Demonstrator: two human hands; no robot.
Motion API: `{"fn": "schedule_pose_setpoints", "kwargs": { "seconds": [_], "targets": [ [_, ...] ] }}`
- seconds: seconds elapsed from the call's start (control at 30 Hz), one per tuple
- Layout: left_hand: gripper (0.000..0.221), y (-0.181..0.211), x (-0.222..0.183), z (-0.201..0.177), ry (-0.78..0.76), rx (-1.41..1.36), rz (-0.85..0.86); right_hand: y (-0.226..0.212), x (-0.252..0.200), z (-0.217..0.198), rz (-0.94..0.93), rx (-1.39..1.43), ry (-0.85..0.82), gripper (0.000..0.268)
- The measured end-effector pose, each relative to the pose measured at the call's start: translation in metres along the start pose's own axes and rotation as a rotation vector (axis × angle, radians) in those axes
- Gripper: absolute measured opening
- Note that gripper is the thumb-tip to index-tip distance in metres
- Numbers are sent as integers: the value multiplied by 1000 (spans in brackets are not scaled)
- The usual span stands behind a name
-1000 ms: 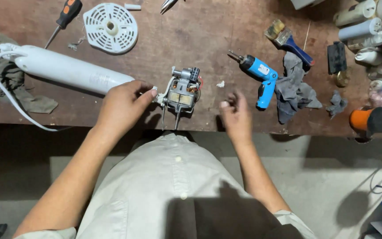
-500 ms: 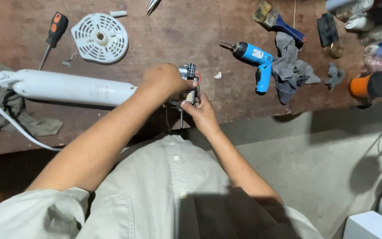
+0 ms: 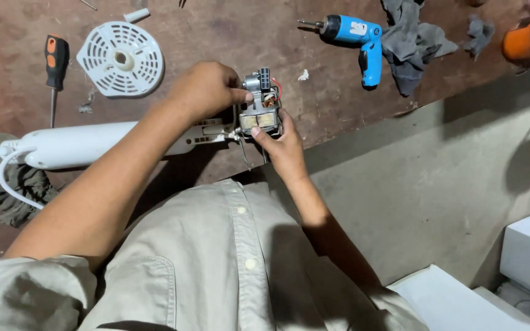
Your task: Disassembling and cleaning a fan motor assembly using hand tools on a repair bench.
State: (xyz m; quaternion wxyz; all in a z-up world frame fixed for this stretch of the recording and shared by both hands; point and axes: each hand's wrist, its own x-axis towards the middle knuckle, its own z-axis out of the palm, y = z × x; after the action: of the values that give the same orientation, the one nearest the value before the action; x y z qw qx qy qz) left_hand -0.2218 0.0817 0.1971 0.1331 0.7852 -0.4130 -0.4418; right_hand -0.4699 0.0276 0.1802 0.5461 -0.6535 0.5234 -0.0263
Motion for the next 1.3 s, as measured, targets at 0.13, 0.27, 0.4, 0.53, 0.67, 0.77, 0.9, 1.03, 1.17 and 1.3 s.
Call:
{"fn": "schedule_pose_setpoints", "kwargs": {
  "seconds": [0.13,0.27,0.4,0.53,0.67,0.77,0.9,1.03,1.17,1.3],
  "targets": [
    [52,-51,18,1,81,-221,138,10,9,3,41,-28,10,118],
    [78,-57,48,13,-85,-387,213,33,27,-3,-39,409,-50,86],
    [79,-55,62,32,-173,-354,208,49,38,-6,-40,517,-56,92],
    [84,-59,53,34,-190,-580,217,61,45,-5,-45,538,-62,98],
    [104,-64,59,53,-239,-748,269,65,40,-3,-104,546,-75,102],
    [134,-50,41,42,-248,-645,269,81,41,-4,-132,548,-77,110],
    [129,-51,45,51,-263,-654,273,97,41,-1,-141,553,-77,114],
    [116,-58,64,69,-238,-652,255,103,44,1,-141,539,-56,111],
    [102,-64,70,81,-218,-767,248,94,40,5,-127,532,-46,109],
    [99,-64,68,76,-221,-834,241,71,30,4,-115,505,-29,106]
  ]
}}
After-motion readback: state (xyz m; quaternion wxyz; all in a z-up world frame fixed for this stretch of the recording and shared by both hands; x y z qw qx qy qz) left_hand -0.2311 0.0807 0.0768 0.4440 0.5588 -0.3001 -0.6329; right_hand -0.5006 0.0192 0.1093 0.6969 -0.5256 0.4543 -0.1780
